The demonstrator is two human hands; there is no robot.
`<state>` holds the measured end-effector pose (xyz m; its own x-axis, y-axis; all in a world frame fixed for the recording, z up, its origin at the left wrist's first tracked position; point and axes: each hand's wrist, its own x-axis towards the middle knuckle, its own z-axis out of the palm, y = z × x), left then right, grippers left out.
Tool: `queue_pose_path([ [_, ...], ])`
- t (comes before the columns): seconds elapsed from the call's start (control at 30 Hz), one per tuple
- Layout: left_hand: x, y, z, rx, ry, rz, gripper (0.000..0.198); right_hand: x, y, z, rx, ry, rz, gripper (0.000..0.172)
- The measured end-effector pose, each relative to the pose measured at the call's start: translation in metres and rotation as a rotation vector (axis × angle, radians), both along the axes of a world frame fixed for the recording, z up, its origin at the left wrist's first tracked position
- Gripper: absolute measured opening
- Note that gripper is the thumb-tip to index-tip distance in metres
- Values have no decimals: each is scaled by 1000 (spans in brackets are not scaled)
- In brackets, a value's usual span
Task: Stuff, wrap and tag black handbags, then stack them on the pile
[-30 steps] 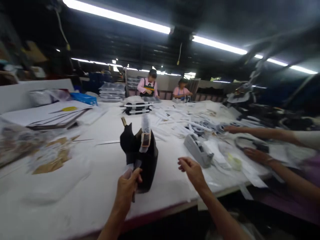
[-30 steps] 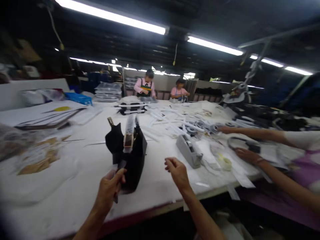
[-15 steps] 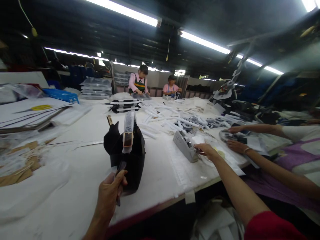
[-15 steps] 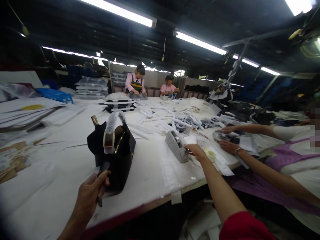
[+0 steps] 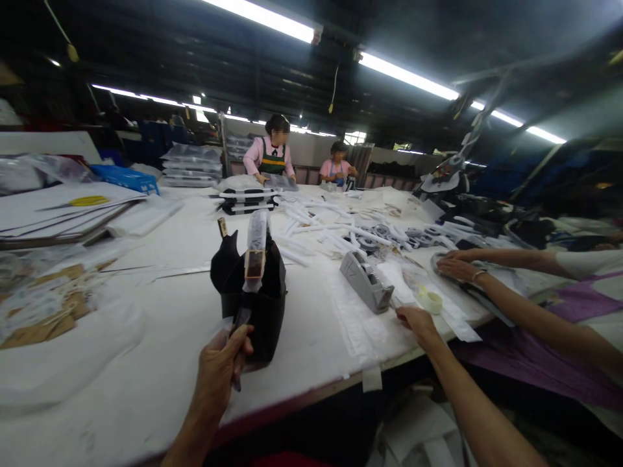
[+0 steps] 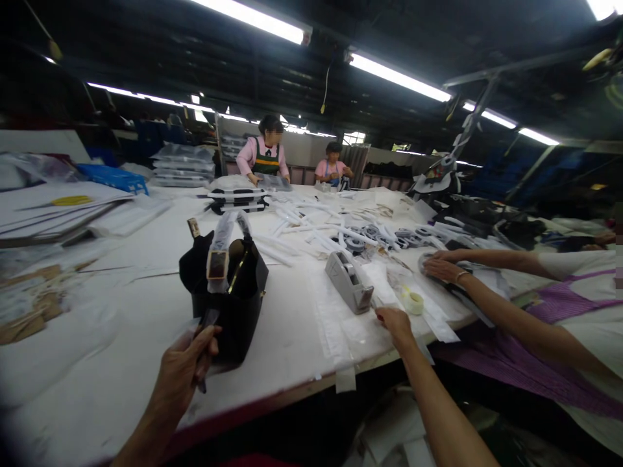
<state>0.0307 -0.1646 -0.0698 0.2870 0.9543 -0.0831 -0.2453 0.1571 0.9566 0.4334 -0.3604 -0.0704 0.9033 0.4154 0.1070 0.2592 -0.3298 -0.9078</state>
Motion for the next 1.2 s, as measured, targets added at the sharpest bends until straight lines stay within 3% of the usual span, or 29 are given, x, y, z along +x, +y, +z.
queue_pose_path([
  [0.13,0,-6,4,-8,-39,-23,38,-40,7,7,73,192,158,28],
  [0.23,2,-8,3,7,-52,-31,36,-104,40,33,116,333,501,31],
  [0.37,0,-10,2,36,-37,-12,37,-210,87,70,129,349,941,30],
  [0.43,-3,-12,3,50,-3,-6,38,-249,107,81,159,389,1051,31],
  [0.5,-6,-13,6,71,38,-17,43,-271,123,83,160,389,1075,31],
  [0.7,-14,-14,14,160,137,-27,50,-283,155,63,49,329,845,38],
  [0.8,-16,-14,15,171,162,-32,50,-282,161,55,15,359,818,40],
  [0.97,-16,-15,14,73,22,-114,47,-272,162,53,-15,487,915,43],
  [1.1,-15,-15,17,-103,-219,-158,34,-262,161,57,-20,632,1096,41],
  [1.2,-15,-16,21,-230,-333,-220,31,-263,161,62,-36,631,1116,40],
])
